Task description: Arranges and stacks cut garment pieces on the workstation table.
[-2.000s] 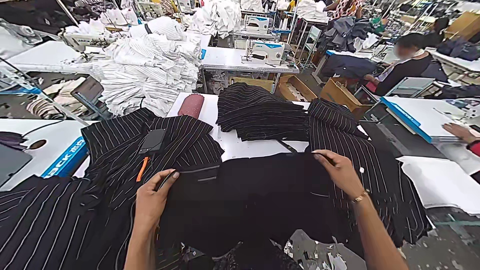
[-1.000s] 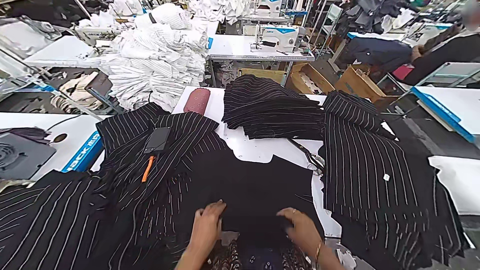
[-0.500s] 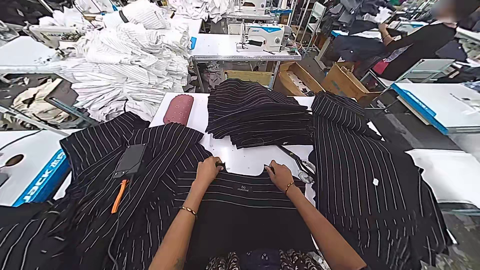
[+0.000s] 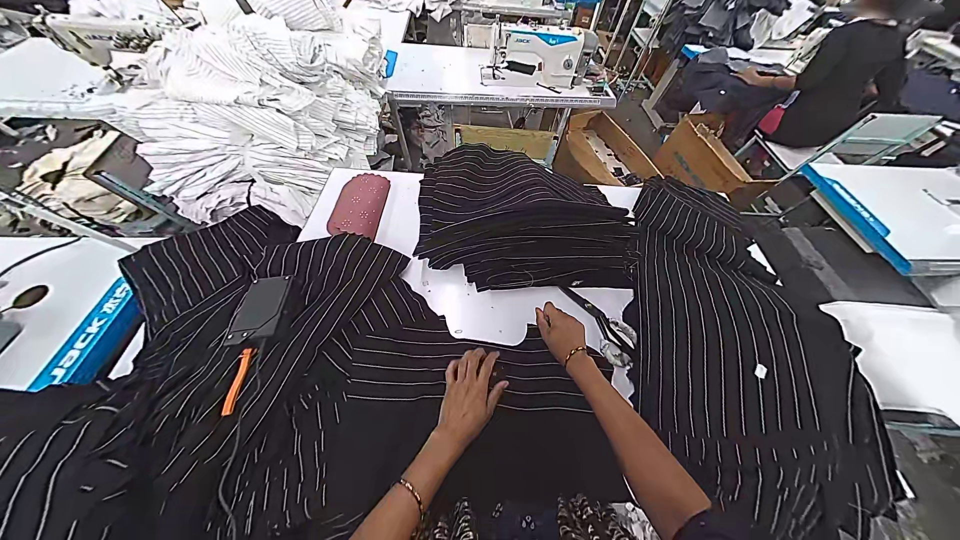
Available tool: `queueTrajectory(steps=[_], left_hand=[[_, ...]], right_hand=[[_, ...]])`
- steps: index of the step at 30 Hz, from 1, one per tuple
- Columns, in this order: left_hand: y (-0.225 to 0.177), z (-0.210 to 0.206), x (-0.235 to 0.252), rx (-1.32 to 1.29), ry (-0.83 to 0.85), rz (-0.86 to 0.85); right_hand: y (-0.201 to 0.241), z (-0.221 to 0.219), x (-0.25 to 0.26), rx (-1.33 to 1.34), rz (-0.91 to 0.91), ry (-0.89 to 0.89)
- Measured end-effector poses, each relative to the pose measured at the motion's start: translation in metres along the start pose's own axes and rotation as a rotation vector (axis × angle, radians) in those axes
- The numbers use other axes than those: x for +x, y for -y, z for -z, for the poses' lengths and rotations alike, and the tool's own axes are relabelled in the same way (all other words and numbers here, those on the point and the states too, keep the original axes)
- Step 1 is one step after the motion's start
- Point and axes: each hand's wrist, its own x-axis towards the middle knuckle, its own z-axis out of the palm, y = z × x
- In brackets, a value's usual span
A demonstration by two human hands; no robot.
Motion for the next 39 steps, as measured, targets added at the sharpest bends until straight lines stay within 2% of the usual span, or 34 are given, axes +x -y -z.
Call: queueTrajectory(steps=[3,6,9,10,11,12,14,18,22,26,29,31,34,37,39], left_hand=[[0.008,-0.001,0.003,0.045,0.09,-0.001],[0.021,0.006,-0.005,0.079,0.131,0.011],[0.034,0.015,-0.016,0.087,0.122,0.045],[0.037,0.017,-0.019,0.094,0.125,0.057],[0.04,0.017,-0.019,0.108,0.13,0.069],[0.041,0.017,-0.019,0.115,0.13,0.077],[0.041,0.015,-0.018,0.114,0.132,0.087],[0.042,0.014,-0.018,0.126,0.127,0.082],[0.042,0.014,-0.017,0.129,0.123,0.085],[0.04,0.013,-0.013,0.12,0.117,0.093],[0.032,0.011,-0.011,0.065,0.102,0.038],[0.021,0.009,-0.019,-0.03,0.069,-0.098],[-0.006,0.004,-0.046,-0.126,0.118,-0.275],[-0.019,0.002,-0.065,-0.098,0.252,-0.24],[-0.017,-0.001,-0.057,-0.039,0.221,-0.194]], right_hand=[[0.004,-0.001,-0.004,0.081,-0.023,-0.045],[0.021,-0.012,-0.05,0.187,0.182,-0.085],[0.04,-0.031,-0.137,0.154,0.484,0.035],[0.039,-0.039,-0.158,0.133,0.52,0.121],[0.034,-0.042,-0.167,0.096,0.491,0.224],[0.023,-0.045,-0.167,0.043,0.452,0.221],[-0.002,-0.045,-0.146,-0.032,0.346,0.08],[-0.035,-0.028,-0.113,-0.035,0.136,0.038],[-0.042,-0.019,-0.117,-0.036,-0.061,0.011],[-0.027,0.016,-0.1,0.044,-0.294,0.08],[-0.035,0.038,-0.093,0.217,-0.312,0.111],[-0.054,0.053,-0.11,0.268,-0.298,-0.003],[-0.107,0.079,-0.153,0.174,-0.407,-0.313],[-0.164,0.085,-0.184,0.099,-0.504,-0.597],[-0.171,0.071,-0.183,0.056,-0.393,-0.65]])
